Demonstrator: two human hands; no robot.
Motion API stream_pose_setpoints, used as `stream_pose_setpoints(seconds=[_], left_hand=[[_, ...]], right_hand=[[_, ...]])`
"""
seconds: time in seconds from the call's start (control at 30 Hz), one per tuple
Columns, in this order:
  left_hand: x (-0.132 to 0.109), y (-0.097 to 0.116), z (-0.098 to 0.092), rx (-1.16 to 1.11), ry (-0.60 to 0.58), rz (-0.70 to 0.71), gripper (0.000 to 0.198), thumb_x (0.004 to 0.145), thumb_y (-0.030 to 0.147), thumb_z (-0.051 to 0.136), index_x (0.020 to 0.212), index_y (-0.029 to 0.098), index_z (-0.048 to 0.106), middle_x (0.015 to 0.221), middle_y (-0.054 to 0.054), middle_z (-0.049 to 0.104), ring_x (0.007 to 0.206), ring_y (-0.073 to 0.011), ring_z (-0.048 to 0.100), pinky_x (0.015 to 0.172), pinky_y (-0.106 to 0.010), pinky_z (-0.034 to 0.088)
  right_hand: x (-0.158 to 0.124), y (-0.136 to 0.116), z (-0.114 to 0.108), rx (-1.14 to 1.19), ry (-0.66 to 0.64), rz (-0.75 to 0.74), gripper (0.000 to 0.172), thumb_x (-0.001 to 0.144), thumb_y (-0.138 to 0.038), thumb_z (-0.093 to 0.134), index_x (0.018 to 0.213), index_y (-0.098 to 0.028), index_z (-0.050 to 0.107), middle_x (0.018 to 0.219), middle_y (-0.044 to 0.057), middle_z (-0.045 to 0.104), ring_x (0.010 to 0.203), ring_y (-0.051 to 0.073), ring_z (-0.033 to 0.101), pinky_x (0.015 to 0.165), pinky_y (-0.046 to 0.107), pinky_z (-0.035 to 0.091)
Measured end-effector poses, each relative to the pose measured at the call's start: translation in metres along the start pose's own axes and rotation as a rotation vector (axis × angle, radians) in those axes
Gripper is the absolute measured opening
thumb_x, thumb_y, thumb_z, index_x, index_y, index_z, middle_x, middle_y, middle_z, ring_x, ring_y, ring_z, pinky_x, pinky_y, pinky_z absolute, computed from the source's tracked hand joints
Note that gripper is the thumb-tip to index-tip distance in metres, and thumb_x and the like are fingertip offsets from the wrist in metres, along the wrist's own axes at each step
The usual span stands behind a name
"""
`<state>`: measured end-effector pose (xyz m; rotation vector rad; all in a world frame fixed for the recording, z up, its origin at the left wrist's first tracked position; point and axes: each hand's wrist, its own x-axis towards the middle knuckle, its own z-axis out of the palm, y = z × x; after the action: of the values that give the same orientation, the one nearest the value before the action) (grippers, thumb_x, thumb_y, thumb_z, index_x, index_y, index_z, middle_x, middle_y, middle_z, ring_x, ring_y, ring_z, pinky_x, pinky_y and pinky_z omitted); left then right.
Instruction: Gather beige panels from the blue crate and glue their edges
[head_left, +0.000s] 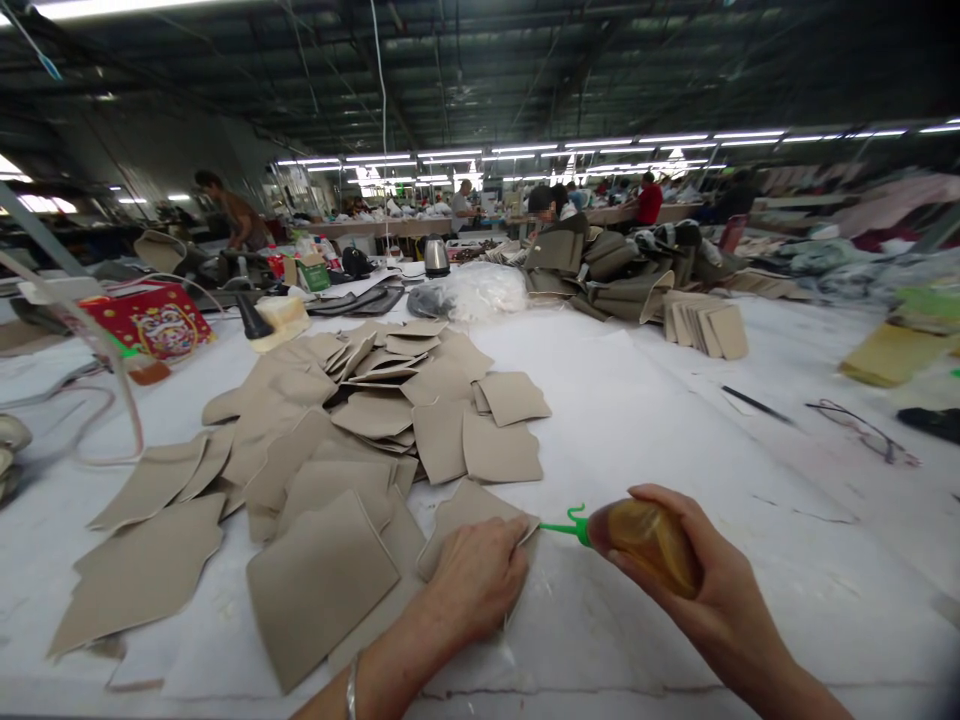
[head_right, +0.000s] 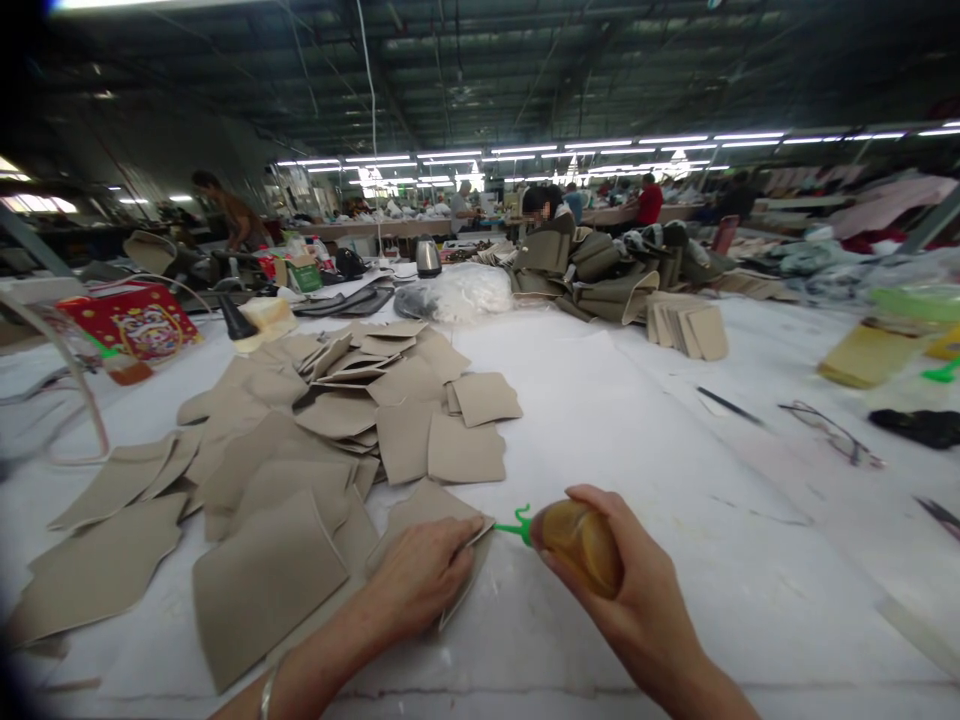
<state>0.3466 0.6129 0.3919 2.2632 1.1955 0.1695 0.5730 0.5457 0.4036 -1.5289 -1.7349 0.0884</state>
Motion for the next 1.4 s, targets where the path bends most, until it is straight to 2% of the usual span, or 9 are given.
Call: stream_pose_setpoints(seconds=[0.23, 0.43, 0.57, 0.67, 0.83, 1.0, 1.17, 1.3, 1.4], left_hand=[[-0.002, 0.001, 0.005, 0.073, 0.039, 0.023, 0.037, 0.088, 0.026, 0.031, 0.114, 0.028, 0.057, 0.097, -0.007, 0.069, 0.092, -0.0301, 0.066, 0.079, -0.045, 0.052], [-0.002, 0.002, 0.006, 0.106, 0.029, 0.018, 0.040, 0.088, 0.026, 0.029, 0.121, 0.031, 0.052, 0.098, -0.007, 0.068, 0.090, -0.0307, 0.066, 0.076, -0.045, 0.052], [-0.002, 0.002, 0.005, 0.113, 0.024, 0.020, 0.039, 0.088, 0.026, 0.029, 0.118, 0.029, 0.053, 0.095, -0.007, 0.067, 0.088, -0.0295, 0.066, 0.075, -0.043, 0.051], [-0.002, 0.002, 0.004, 0.111, 0.013, 0.027, 0.039, 0.087, 0.025, 0.030, 0.117, 0.028, 0.054, 0.093, -0.007, 0.067, 0.088, -0.0292, 0.065, 0.075, -0.043, 0.051], [-0.003, 0.003, 0.000, 0.099, -0.007, 0.033, 0.042, 0.086, 0.024, 0.032, 0.121, 0.027, 0.053, 0.096, -0.008, 0.067, 0.092, -0.0299, 0.065, 0.079, -0.044, 0.051], [-0.006, 0.002, 0.001, 0.084, 0.012, 0.047, 0.042, 0.087, 0.026, 0.033, 0.124, 0.026, 0.052, 0.097, -0.009, 0.066, 0.092, -0.0297, 0.065, 0.080, -0.044, 0.052], [-0.009, 0.000, 0.002, 0.088, 0.007, 0.029, 0.039, 0.087, 0.027, 0.032, 0.120, 0.026, 0.054, 0.095, -0.008, 0.065, 0.091, -0.0299, 0.064, 0.078, -0.044, 0.052], [-0.010, -0.001, 0.001, 0.062, 0.004, 0.039, 0.038, 0.088, 0.029, 0.033, 0.120, 0.026, 0.053, 0.096, -0.007, 0.064, 0.091, -0.0286, 0.064, 0.079, -0.043, 0.052], [-0.010, -0.003, 0.001, 0.057, 0.000, 0.033, 0.039, 0.088, 0.029, 0.033, 0.122, 0.026, 0.053, 0.095, -0.007, 0.064, 0.091, -0.0283, 0.064, 0.080, -0.043, 0.051]], right_hand=[[-0.008, 0.005, -0.001, 0.061, -0.045, -0.069, 0.042, 0.083, -0.039, 0.066, 0.118, -0.025, 0.047, 0.107, 0.004, 0.056, 0.089, 0.013, 0.060, 0.075, 0.017, 0.051], [-0.007, 0.012, -0.001, 0.099, -0.033, -0.031, 0.043, 0.082, -0.038, 0.067, 0.118, -0.026, 0.047, 0.109, 0.004, 0.055, 0.092, 0.014, 0.059, 0.078, 0.018, 0.051], [-0.009, 0.013, -0.002, 0.127, -0.067, -0.036, 0.042, 0.082, -0.039, 0.067, 0.117, -0.026, 0.047, 0.106, 0.003, 0.057, 0.088, 0.013, 0.061, 0.075, 0.016, 0.052], [-0.010, 0.016, -0.004, 0.123, -0.116, -0.001, 0.044, 0.083, -0.041, 0.065, 0.119, -0.026, 0.045, 0.106, 0.002, 0.058, 0.089, 0.013, 0.062, 0.076, 0.014, 0.051], [-0.014, 0.019, -0.005, 0.143, -0.073, 0.064, 0.045, 0.082, -0.043, 0.066, 0.118, -0.025, 0.047, 0.107, 0.003, 0.058, 0.089, 0.014, 0.062, 0.074, 0.016, 0.052], [-0.023, 0.015, -0.003, 0.235, -0.189, 0.111, 0.048, 0.081, -0.044, 0.066, 0.120, -0.026, 0.045, 0.112, 0.004, 0.057, 0.096, 0.016, 0.061, 0.080, 0.019, 0.051], [-0.025, 0.015, -0.001, 0.203, -0.132, 0.168, 0.048, 0.081, -0.045, 0.067, 0.119, -0.025, 0.046, 0.107, 0.003, 0.058, 0.089, 0.015, 0.061, 0.076, 0.018, 0.051], [-0.031, 0.004, -0.001, 0.318, -0.221, 0.212, 0.049, 0.080, -0.047, 0.065, 0.118, -0.023, 0.046, 0.111, 0.004, 0.057, 0.096, 0.017, 0.059, 0.081, 0.021, 0.049], [-0.034, -0.007, -0.001, 0.340, -0.180, 0.323, 0.047, 0.081, -0.048, 0.063, 0.117, -0.024, 0.045, 0.112, 0.003, 0.054, 0.099, 0.017, 0.056, 0.085, 0.022, 0.044]])
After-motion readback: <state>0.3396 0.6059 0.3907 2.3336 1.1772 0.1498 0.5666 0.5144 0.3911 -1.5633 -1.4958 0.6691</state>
